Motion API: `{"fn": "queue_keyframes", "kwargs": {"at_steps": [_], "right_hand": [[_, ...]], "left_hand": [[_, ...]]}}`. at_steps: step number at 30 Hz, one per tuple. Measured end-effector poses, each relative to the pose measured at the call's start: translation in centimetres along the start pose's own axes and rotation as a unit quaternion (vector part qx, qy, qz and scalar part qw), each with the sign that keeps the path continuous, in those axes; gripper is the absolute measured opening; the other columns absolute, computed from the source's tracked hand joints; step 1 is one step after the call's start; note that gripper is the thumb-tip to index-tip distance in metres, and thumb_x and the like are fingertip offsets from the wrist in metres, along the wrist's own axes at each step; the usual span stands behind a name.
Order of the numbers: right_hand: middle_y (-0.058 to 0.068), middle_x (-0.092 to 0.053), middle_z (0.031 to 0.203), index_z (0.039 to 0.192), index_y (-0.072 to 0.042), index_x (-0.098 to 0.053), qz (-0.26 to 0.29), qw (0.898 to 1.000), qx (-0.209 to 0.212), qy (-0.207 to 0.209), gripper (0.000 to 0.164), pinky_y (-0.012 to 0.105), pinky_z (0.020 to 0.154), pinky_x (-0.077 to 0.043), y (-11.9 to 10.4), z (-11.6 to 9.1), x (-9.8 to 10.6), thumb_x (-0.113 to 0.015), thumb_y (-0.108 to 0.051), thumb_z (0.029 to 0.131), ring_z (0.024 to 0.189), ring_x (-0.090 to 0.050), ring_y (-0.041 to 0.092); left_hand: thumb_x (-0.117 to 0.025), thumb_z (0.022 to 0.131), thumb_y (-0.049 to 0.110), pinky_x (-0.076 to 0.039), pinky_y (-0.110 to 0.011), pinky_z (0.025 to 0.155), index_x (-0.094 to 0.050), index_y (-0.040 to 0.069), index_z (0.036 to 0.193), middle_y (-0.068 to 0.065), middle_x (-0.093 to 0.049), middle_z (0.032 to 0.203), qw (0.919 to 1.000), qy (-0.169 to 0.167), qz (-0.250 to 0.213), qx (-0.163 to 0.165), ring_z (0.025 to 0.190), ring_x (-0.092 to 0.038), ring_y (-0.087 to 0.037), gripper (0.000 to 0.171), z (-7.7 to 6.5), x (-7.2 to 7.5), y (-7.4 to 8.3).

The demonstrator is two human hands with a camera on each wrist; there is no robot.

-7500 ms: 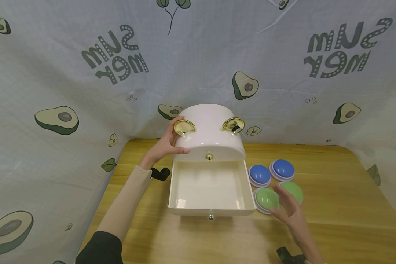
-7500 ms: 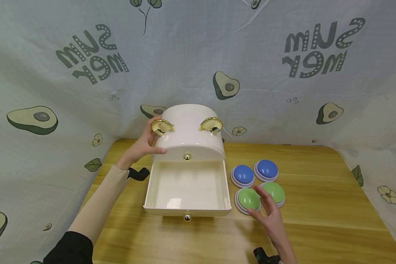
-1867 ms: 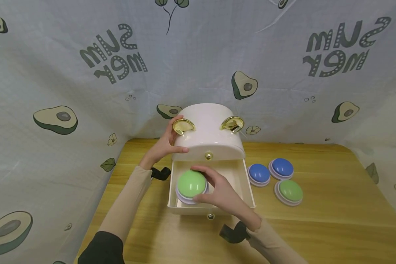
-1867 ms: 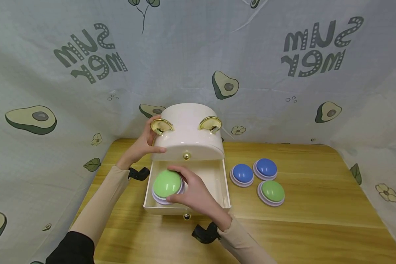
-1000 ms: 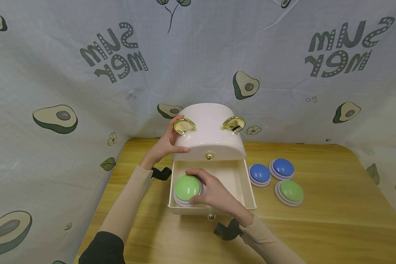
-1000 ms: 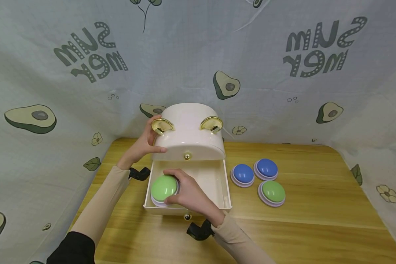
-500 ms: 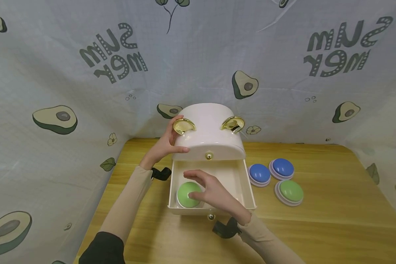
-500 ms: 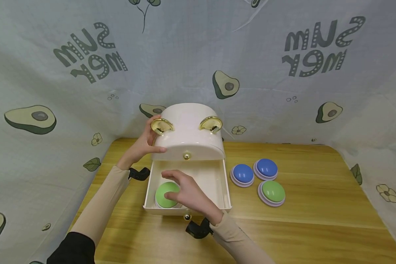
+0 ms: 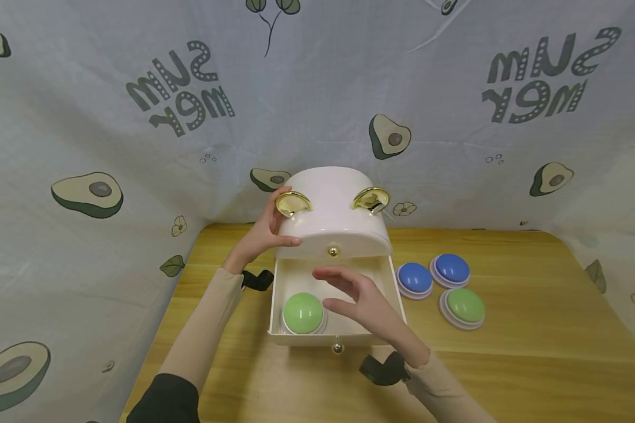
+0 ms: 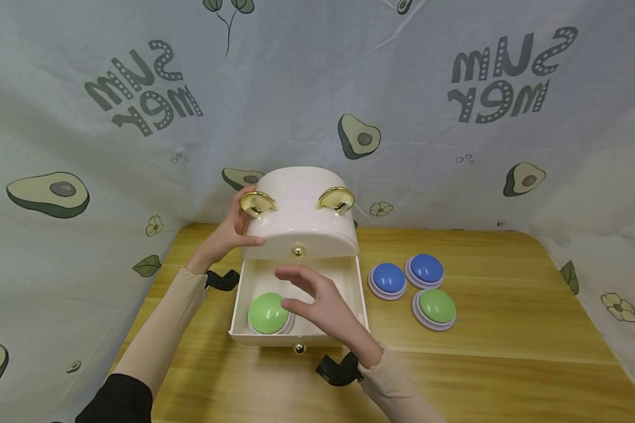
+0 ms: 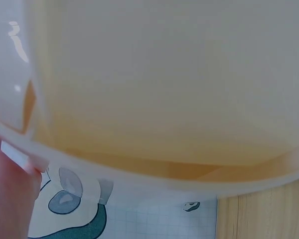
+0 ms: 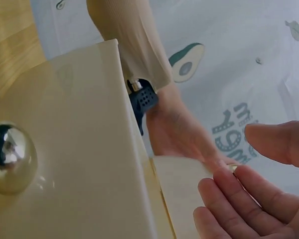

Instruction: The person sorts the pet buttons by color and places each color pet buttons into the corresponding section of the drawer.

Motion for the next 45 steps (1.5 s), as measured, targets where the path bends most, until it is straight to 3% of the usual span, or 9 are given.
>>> {"fn": "queue_keyframes", "kwargs": {"at_steps": [4, 11, 16, 24, 45], "right_hand": [[0.016, -0.055, 0.129, 0.13, 0.003, -0.051, -0.001, 1.0, 0.022, 0.014, 0.046, 0.031, 0.103, -0.035, -0.3, -0.7, 1.2, -0.066, 0.002, 0.086, 0.123, -0.05, 0.026], [0.027, -0.052, 0.128, 0.128, 0.006, -0.051, -0.005, 0.997, 0.06, 0.045, 0.044, 0.029, 0.101, -0.038, -0.8, -2.1, 3.3, -0.062, 0.01, 0.086, 0.121, -0.052, 0.018], [0.025, -0.052, 0.128, 0.128, 0.007, -0.051, -0.007, 0.995, 0.077, 0.069, 0.044, 0.028, 0.1, -0.038, -0.9, -3.1, 4.8, -0.061, 0.012, 0.086, 0.121, -0.051, 0.019], [0.01, -0.056, 0.13, 0.129, 0.011, -0.048, 0.004, 0.991, 0.083, 0.108, 0.046, 0.026, 0.099, -0.039, -0.8, -4.8, 6.9, -0.059, 0.017, 0.085, 0.121, -0.051, 0.018], [0.013, -0.056, 0.129, 0.131, 0.014, -0.045, 0.018, 0.98, 0.081, 0.182, 0.049, 0.022, 0.1, -0.036, 0.1, -8.9, 10.9, -0.052, 0.025, 0.084, 0.121, -0.051, 0.017]], "left_hand": [[-0.081, 0.074, 0.003, -0.025, -0.041, 0.107, -0.012, 0.023, 0.147, -0.007, -0.022, 0.149, 1.0, -0.001, -0.003, -0.002, 0.134, -0.026, -0.016, 0.102, 0.1, -0.1, 0.0], [-0.08, 0.073, -0.003, -0.021, -0.039, 0.109, -0.013, 0.022, 0.147, -0.006, -0.018, 0.151, 0.9999, 0.003, -0.01, 0.001, 0.137, -0.023, -0.015, 0.103, 0.1, -0.1, 0.1], [-0.075, 0.073, -0.011, -0.02, -0.038, 0.11, -0.013, 0.022, 0.147, -0.006, -0.017, 0.151, 0.9999, 0.006, -0.01, 0.005, 0.137, -0.022, -0.015, 0.102, 0.1, -0.2, 0.1], [-0.073, 0.072, -0.015, -0.019, -0.04, 0.11, -0.013, 0.022, 0.147, -0.007, -0.017, 0.152, 0.9999, 0.01, 0.0, 0.007, 0.138, -0.022, -0.016, 0.102, 0.1, -0.3, 0.1], [-0.068, 0.073, -0.019, -0.019, -0.041, 0.111, -0.012, 0.02, 0.146, -0.008, -0.017, 0.152, 0.9998, 0.014, -0.004, 0.013, 0.137, -0.022, -0.018, 0.1, 0.0, -0.4, 0.4]]}}
Point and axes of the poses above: each hand's wrist, its own z-axis towards the middle knuckle, its own x-axis out of the back of the hand, y = z × x, the point moved 1 cm from there along z, towards the middle knuckle
